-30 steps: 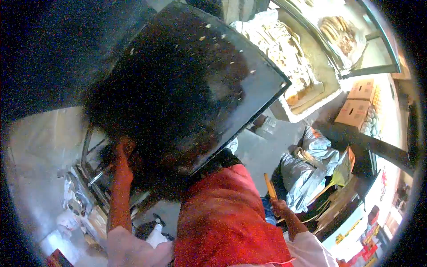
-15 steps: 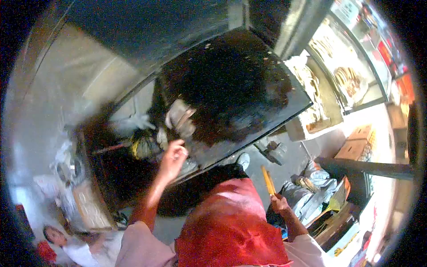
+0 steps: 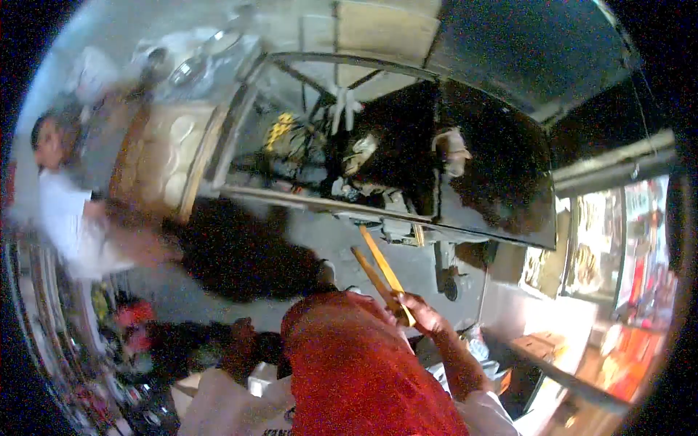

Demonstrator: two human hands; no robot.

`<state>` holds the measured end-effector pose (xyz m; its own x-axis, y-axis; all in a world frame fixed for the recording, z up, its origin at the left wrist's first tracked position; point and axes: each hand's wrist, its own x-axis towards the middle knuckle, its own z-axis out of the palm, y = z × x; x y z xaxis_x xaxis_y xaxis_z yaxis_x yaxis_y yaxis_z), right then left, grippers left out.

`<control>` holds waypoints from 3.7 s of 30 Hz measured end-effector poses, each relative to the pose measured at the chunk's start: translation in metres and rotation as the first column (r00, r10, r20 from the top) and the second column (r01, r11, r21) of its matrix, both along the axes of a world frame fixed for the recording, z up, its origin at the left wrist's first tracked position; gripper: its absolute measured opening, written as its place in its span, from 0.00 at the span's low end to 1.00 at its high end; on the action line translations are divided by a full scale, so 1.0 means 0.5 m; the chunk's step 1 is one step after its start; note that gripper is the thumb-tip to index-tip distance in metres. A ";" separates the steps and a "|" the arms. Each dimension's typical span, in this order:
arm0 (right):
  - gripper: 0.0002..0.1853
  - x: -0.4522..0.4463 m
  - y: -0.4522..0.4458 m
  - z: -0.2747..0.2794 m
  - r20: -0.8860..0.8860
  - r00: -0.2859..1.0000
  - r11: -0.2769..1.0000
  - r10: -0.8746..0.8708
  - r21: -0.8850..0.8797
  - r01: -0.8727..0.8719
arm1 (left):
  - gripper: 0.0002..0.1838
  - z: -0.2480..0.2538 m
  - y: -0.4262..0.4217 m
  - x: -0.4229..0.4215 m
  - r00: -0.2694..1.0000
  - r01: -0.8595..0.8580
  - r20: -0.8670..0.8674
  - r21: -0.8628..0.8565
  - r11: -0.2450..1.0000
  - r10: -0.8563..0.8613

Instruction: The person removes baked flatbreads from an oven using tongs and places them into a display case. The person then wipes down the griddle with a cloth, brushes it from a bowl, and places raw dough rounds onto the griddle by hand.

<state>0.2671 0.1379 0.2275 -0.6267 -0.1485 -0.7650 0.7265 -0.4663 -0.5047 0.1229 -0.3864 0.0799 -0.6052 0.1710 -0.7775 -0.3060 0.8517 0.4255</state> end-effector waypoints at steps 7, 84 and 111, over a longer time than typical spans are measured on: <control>0.28 -0.188 -0.080 -0.087 -0.125 0.992 0.990 0.031 -0.133 -0.048 | 0.17 0.172 -0.091 0.334 0.761 -0.633 0.332 0.195 0.749 0.557; 0.22 -0.654 0.387 -0.118 -0.102 0.549 0.544 -0.829 -0.374 0.752 | 0.28 -0.027 0.668 -0.526 0.627 0.391 -0.767 0.156 0.907 -0.138; 0.15 -0.060 -0.073 -0.073 -0.148 0.621 0.639 -0.769 -0.185 0.747 | 0.13 0.318 0.692 -0.141 0.671 0.615 -0.732 0.457 0.643 -0.121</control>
<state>0.2373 0.1015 0.1909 -0.6814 0.3839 -0.6232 -0.0162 -0.8591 -0.5116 0.0525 -0.0402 0.2391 -0.6237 0.7710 0.1283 0.4950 0.2626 0.8282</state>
